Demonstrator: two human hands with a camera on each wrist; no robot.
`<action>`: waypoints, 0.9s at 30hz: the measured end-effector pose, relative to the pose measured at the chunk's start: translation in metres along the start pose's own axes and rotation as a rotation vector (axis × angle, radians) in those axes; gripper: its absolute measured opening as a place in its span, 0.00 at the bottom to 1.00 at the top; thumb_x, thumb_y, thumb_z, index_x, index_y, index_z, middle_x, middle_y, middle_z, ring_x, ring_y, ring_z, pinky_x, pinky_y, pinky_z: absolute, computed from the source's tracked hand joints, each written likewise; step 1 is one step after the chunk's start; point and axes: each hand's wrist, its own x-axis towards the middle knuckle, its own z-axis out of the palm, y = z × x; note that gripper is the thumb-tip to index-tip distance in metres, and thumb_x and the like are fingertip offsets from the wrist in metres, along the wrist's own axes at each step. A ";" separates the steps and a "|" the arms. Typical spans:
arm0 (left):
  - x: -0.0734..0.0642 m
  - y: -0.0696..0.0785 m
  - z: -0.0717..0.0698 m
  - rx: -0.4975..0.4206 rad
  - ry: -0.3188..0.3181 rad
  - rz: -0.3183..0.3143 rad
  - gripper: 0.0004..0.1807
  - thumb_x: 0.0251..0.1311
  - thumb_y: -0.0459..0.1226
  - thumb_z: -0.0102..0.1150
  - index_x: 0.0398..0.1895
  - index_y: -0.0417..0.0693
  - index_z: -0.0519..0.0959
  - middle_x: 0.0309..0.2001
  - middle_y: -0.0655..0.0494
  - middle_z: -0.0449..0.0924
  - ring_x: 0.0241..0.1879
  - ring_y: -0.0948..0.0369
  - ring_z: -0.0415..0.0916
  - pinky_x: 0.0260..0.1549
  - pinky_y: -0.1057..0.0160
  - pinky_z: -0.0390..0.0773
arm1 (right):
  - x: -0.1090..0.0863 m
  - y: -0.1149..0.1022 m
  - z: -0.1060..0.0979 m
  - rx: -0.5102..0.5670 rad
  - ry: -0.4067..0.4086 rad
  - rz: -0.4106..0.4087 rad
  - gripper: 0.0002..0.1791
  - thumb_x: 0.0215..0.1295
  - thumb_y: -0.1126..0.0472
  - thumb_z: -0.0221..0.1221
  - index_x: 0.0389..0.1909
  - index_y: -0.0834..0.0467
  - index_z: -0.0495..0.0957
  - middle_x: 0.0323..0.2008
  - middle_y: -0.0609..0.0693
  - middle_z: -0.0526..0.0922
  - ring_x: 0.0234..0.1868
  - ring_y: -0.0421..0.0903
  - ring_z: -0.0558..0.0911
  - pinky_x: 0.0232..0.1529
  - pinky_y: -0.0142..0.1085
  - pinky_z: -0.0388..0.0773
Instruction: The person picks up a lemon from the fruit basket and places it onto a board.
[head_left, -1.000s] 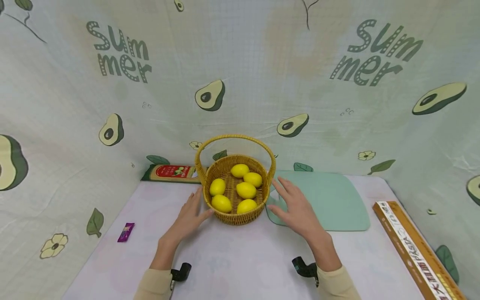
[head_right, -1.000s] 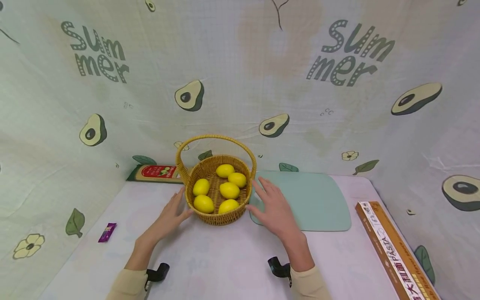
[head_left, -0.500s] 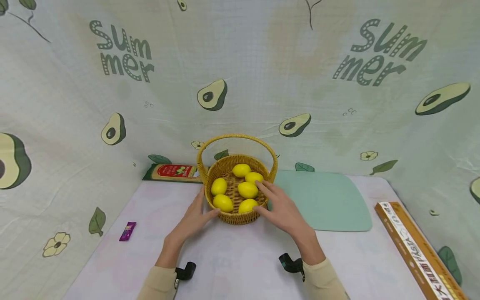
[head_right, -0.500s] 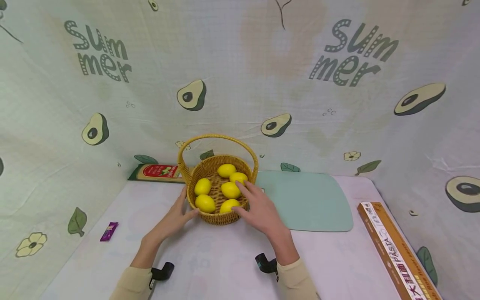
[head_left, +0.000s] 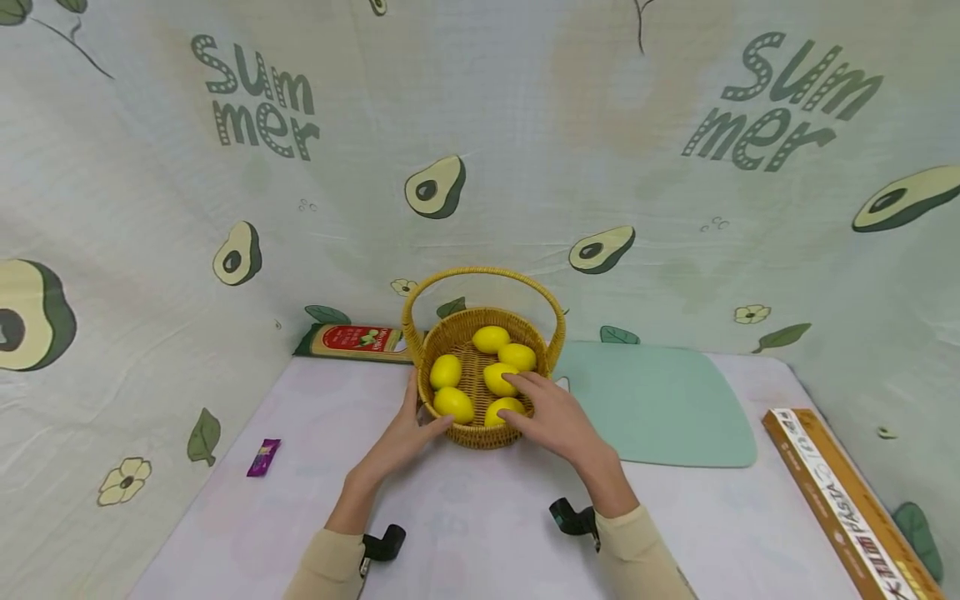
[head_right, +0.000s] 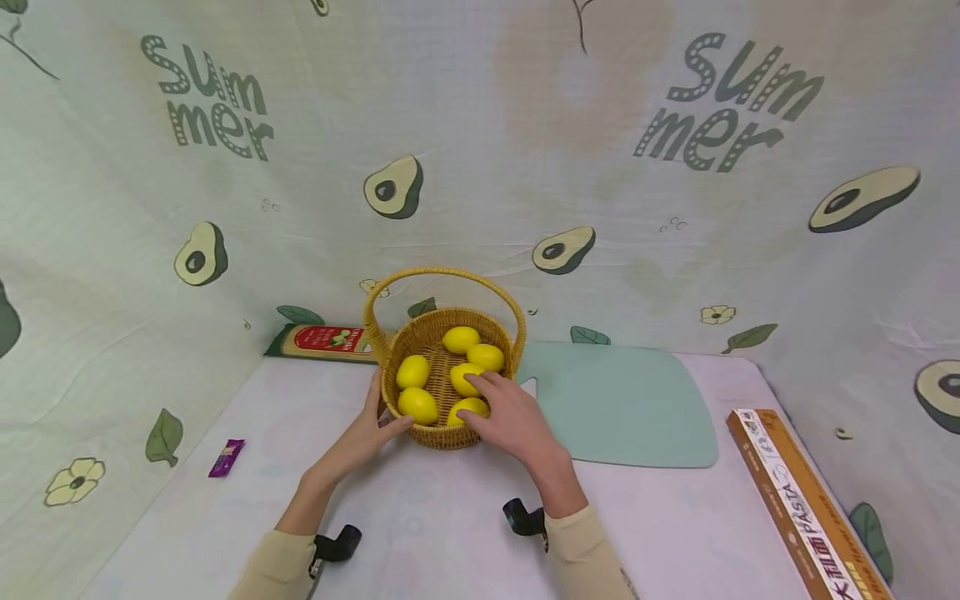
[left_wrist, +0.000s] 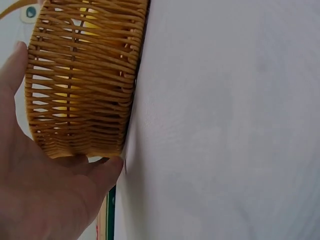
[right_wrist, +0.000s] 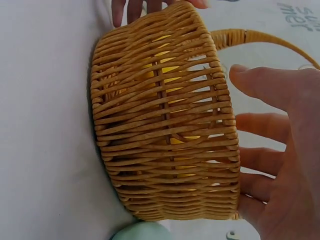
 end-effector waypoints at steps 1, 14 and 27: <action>0.000 0.000 0.000 -0.011 0.001 0.006 0.62 0.61 0.56 0.64 0.77 0.72 0.21 0.81 0.58 0.25 0.80 0.47 0.40 0.74 0.38 0.51 | 0.001 -0.001 0.001 -0.001 0.000 -0.007 0.31 0.65 0.41 0.61 0.68 0.47 0.73 0.66 0.54 0.75 0.67 0.56 0.74 0.63 0.56 0.73; -0.003 0.015 -0.001 -0.093 -0.031 -0.035 0.61 0.65 0.49 0.63 0.77 0.66 0.19 0.80 0.59 0.18 0.79 0.41 0.39 0.75 0.37 0.48 | 0.028 -0.008 0.004 -0.041 -0.127 -0.022 0.24 0.63 0.49 0.62 0.60 0.50 0.80 0.54 0.48 0.85 0.47 0.45 0.83 0.46 0.44 0.81; -0.007 0.024 0.001 -0.108 -0.034 -0.031 0.61 0.65 0.47 0.63 0.78 0.66 0.21 0.81 0.56 0.20 0.79 0.40 0.40 0.74 0.36 0.47 | 0.048 -0.015 -0.001 -0.058 -0.349 0.022 0.24 0.57 0.53 0.71 0.56 0.50 0.83 0.52 0.47 0.85 0.47 0.45 0.81 0.50 0.43 0.78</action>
